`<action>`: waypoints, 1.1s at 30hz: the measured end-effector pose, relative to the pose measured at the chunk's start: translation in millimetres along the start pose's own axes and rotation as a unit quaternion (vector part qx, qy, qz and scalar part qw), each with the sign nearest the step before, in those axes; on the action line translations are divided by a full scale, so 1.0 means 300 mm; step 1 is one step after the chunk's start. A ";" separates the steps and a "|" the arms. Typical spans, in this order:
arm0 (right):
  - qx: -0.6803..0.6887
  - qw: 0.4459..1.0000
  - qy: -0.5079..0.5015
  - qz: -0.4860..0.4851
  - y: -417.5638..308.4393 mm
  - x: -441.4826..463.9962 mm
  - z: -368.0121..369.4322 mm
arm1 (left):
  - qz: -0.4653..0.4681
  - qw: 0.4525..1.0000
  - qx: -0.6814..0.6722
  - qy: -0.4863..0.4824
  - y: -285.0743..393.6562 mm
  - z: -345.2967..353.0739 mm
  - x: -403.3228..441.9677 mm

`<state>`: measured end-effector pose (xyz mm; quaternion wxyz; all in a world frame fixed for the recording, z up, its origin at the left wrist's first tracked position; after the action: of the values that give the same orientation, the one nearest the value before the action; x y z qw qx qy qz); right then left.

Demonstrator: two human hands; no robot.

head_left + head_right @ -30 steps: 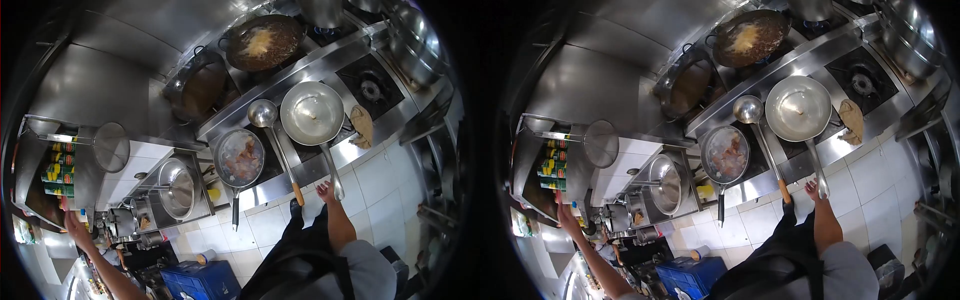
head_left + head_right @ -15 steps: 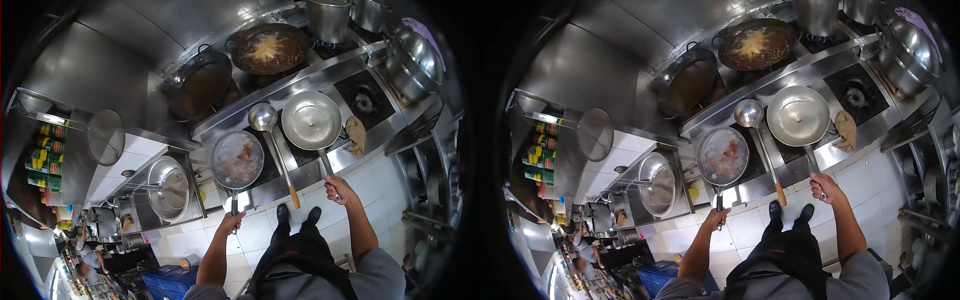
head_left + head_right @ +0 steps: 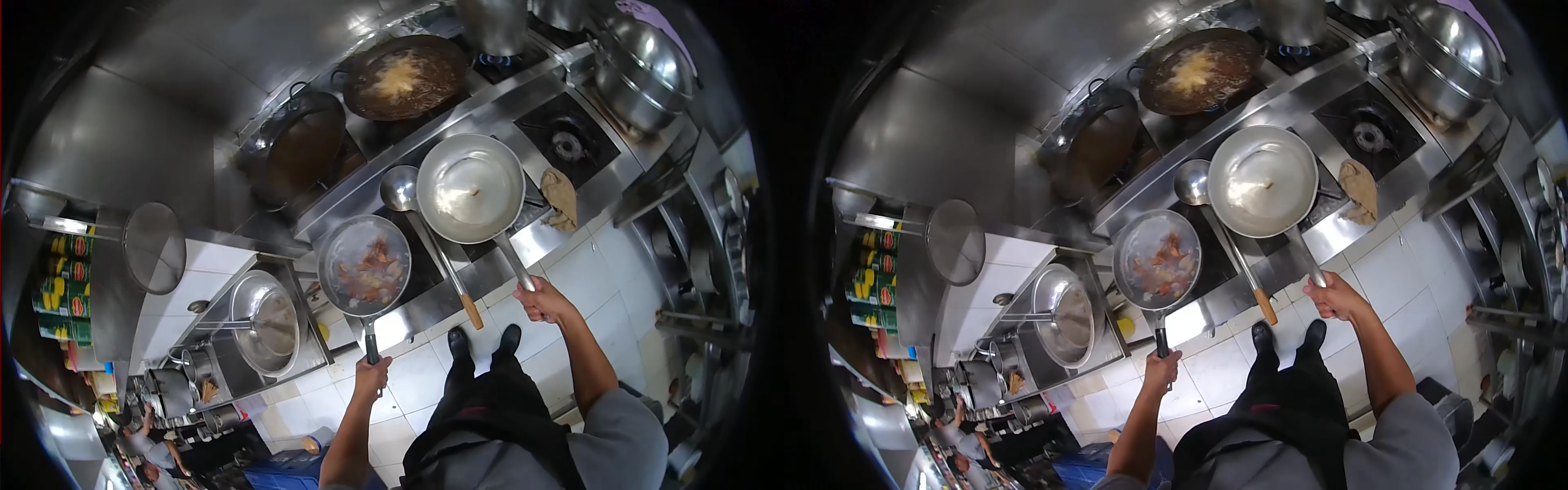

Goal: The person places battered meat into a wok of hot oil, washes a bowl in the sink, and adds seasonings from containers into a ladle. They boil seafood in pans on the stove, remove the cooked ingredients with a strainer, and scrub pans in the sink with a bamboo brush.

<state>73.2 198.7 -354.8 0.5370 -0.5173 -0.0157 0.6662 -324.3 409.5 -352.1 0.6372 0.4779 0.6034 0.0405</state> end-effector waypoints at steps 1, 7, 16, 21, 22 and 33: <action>-0.010 1.000 -0.007 0.002 -0.002 -0.013 0.012 | -0.002 1.000 -0.009 -0.001 0.019 -0.013 -0.026; -0.010 0.995 -0.097 0.026 0.076 -0.017 0.071 | 0.008 1.000 -0.018 0.001 0.237 -0.075 -0.239; -0.030 0.977 -0.198 0.071 0.253 0.134 0.320 | 0.035 0.999 0.031 0.004 0.453 -0.093 -0.324; -0.021 0.967 -0.240 0.078 0.354 0.265 0.431 | 0.052 0.998 0.034 -0.032 0.479 0.007 -0.259; -0.019 0.967 -0.240 0.078 0.376 0.296 0.444 | 0.052 0.997 0.035 -0.033 0.472 0.028 -0.236; -0.072 0.971 -0.220 0.050 0.455 0.390 0.547 | 0.083 0.985 0.060 -0.142 0.370 0.468 0.074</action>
<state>-124.9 314.3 -436.0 0.4474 -0.3953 -0.1553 0.7870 -146.7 404.8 -321.3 0.6812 0.5641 0.4666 -0.0114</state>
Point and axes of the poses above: each hand's wrist, its own x-axis towards the middle knuckle, its own z-axis out of the palm, y = z × x, the point moved 4 cm from there along x, towards the middle knuckle, and after that the axes turned 3 degrees about -y, right-handed, at the moved point
